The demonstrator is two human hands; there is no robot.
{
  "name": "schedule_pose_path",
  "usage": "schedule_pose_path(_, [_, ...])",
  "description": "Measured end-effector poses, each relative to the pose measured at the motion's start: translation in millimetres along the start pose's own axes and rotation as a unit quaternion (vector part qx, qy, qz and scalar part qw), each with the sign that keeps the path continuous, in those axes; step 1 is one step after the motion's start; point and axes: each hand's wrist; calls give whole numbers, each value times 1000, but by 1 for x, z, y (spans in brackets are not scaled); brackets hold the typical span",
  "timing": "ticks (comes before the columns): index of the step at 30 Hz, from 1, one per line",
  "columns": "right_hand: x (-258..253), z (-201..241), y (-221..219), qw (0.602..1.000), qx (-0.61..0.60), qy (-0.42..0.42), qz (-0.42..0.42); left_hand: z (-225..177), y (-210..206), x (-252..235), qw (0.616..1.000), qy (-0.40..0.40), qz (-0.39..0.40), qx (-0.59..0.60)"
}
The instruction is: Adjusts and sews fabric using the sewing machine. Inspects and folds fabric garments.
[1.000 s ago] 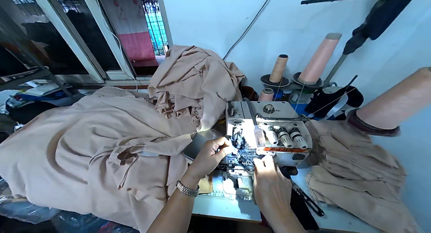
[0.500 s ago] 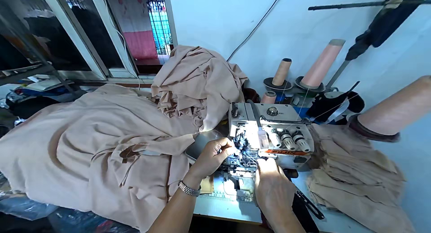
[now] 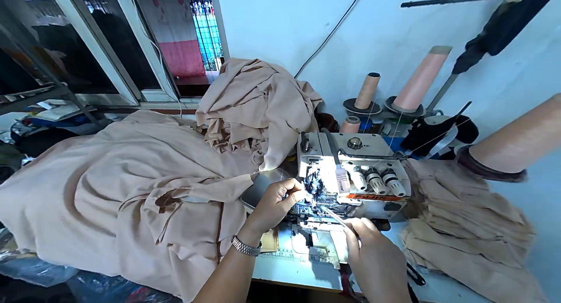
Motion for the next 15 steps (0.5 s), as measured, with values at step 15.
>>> schedule_pose_path(15, [-9, -1, -15, 998, 11, 21, -56, -1, 0, 0, 1000, 13, 1, -8])
Point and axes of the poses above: each hand's wrist, its own x-axis away from the middle knuckle, its own y-axis out of the back of the hand, z = x × y, and after that the axes turned 6 degrees about x, right-handed
